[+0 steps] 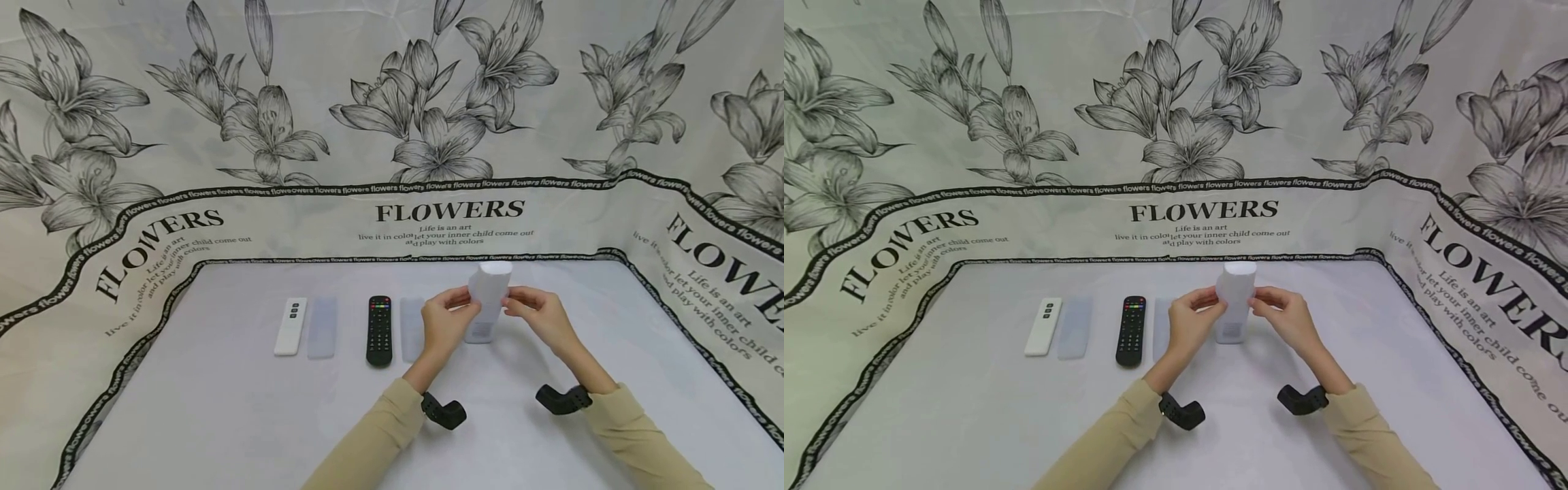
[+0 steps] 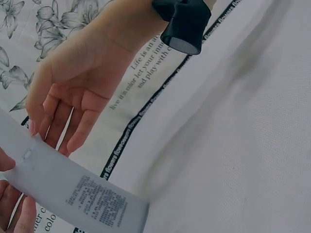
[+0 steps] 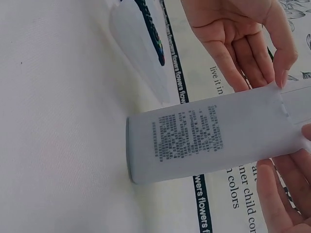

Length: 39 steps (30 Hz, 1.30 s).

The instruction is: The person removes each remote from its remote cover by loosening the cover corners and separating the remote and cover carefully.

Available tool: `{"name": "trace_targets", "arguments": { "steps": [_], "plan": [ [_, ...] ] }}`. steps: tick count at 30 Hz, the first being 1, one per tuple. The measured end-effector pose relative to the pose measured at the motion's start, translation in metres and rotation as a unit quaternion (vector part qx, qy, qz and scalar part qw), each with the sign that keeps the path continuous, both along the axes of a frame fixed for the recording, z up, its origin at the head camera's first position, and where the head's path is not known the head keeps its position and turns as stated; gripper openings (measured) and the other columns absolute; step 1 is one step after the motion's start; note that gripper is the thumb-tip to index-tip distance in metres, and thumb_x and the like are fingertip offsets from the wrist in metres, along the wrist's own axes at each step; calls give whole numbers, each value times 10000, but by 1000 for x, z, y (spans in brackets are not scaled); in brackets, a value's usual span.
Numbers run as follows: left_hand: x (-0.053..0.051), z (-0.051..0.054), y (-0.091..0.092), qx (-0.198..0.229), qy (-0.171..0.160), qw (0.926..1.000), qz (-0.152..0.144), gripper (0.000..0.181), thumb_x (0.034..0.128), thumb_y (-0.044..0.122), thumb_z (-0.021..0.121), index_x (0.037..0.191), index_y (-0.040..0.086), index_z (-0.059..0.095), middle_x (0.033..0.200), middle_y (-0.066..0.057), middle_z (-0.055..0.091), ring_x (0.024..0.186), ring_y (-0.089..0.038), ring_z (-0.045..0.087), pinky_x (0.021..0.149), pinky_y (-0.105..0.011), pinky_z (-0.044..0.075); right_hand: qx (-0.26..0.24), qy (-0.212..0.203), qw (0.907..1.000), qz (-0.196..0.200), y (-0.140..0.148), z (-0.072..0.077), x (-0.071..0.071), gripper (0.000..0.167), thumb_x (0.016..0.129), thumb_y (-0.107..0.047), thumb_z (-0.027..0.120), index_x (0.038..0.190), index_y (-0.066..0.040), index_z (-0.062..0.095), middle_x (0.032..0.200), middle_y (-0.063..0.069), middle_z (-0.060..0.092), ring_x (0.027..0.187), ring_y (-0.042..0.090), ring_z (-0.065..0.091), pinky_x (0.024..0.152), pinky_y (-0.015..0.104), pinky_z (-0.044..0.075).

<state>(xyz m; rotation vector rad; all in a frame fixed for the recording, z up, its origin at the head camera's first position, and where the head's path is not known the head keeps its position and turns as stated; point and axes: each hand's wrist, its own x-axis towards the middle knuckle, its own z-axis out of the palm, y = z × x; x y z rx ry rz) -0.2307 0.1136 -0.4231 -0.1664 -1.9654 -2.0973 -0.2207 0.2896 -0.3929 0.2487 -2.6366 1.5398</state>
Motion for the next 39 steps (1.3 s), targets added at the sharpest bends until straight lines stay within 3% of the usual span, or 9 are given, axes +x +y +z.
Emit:
{"name": "trace_targets", "arguments": {
  "steps": [5,12,17,28,35,39],
  "plan": [
    [0,0,0,-95,-114,9998,109,158,746,49,739,901,26,762,866,-102,755,816,-135,721,658,-191,550,-161,-88,9998,-14,-1,1,-1,420,955,-189,586,1239,120,561,1203,266,622,872,6,670,781,203,554],
    [0,-1,0,-61,-164,9998,100,139,739,38,739,875,14,759,861,-116,752,806,-148,723,661,-203,560,-332,-152,9993,35,1,1,-3,417,944,-183,601,1206,140,570,987,-146,670,849,12,676,774,215,561],
    [0,-2,-1,-92,-102,9999,37,138,742,33,729,876,15,758,862,-118,751,798,-148,723,662,-205,564,-372,-75,9993,69,2,-1,-3,392,939,-156,604,1193,142,577,916,-262,634,821,-14,667,768,207,558],
    [-2,-2,-2,-187,-28,9998,-25,134,743,36,733,874,22,758,855,-117,751,789,-155,724,664,-198,562,-561,-489,9971,163,4,5,-6,421,945,-138,577,1227,172,533,972,-183,652,844,-60,642,781,170,542],
    [-3,-2,-3,-286,17,9996,-40,133,753,40,727,882,25,756,861,-113,751,793,-143,720,658,-196,560,-423,-980,9942,160,7,10,-12,468,956,-173,561,1281,159,499,1164,46,643,866,-95,605,822,204,547],
    [-5,-2,-2,-245,27,9997,-82,124,752,29,726,873,13,749,864,-125,748,803,-147,721,664,-196,561,-423,-1259,9911,74,7,14,-15,490,937,-190,587,1281,150,508,1025,-94,682,843,-85,614,805,183,538]
  ]
}}
